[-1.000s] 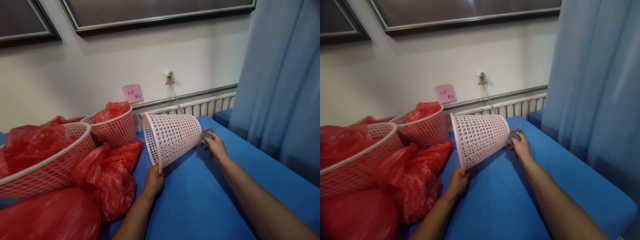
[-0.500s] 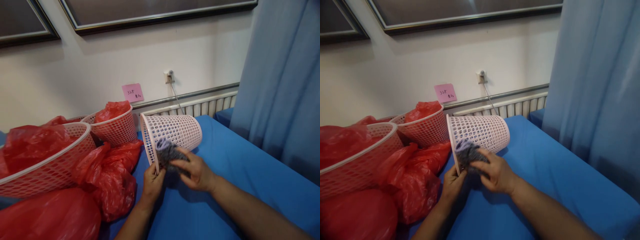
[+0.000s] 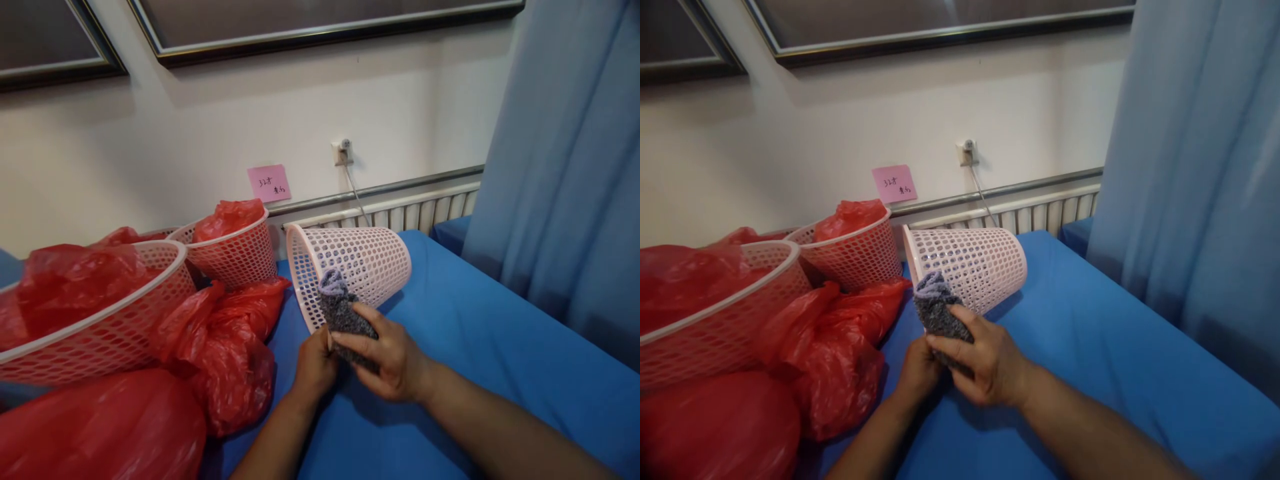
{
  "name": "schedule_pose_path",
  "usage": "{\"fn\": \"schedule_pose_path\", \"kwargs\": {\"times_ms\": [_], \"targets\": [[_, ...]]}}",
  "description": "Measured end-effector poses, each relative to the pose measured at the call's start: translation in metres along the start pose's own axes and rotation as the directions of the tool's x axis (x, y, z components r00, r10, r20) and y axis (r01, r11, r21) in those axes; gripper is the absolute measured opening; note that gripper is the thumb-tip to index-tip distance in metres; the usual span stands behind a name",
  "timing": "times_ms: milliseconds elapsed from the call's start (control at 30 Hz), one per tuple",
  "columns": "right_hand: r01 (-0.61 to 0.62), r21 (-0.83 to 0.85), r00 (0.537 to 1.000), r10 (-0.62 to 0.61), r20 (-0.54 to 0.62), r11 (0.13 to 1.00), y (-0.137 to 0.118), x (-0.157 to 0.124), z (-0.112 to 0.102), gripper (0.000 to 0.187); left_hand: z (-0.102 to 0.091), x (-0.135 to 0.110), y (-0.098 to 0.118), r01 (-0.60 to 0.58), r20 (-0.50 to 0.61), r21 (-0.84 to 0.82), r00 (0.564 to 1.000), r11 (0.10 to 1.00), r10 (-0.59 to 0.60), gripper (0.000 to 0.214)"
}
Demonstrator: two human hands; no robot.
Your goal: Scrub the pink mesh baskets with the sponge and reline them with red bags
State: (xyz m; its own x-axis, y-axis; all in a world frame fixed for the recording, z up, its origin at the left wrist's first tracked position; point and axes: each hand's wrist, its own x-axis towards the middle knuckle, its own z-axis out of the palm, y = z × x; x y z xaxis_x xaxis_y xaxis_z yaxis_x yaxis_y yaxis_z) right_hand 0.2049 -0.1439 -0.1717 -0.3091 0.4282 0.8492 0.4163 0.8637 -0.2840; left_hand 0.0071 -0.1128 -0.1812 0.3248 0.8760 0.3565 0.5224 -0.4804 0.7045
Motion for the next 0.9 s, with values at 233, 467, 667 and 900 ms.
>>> {"fn": "schedule_pose_path", "kwargs": {"times_ms": [233, 467, 667, 900], "targets": [[-0.833, 0.166, 0.421, 0.799, -0.430, 0.528, 0.109, -0.007, -0.031, 0.053, -0.002, 0.008, -0.023, 0.039, 0.023, 0.084, 0.999, 0.996, -0.041, 0.029], [-0.467, -0.053, 0.864, 0.443, -0.239, 0.882, 0.059, 0.000, -0.023, 0.054, -0.006, 0.015, -0.010, 0.027, 0.072, 0.078, 0.997, 0.997, -0.033, 0.026], [0.015, 0.035, 0.989, -0.020, 0.148, 0.999, 0.000, 0.005, -0.005, 0.061, -0.009, 0.002, 0.012, 0.043, -0.171, -0.290, 0.981, 0.956, -0.096, 0.050], [-0.775, 0.019, 0.574, 0.716, -0.398, 0.632, 0.096, -0.007, -0.021, 0.049, -0.009, -0.001, 0.007, 0.044, -0.189, -0.176, 0.979, 0.983, -0.078, 0.050]]}}
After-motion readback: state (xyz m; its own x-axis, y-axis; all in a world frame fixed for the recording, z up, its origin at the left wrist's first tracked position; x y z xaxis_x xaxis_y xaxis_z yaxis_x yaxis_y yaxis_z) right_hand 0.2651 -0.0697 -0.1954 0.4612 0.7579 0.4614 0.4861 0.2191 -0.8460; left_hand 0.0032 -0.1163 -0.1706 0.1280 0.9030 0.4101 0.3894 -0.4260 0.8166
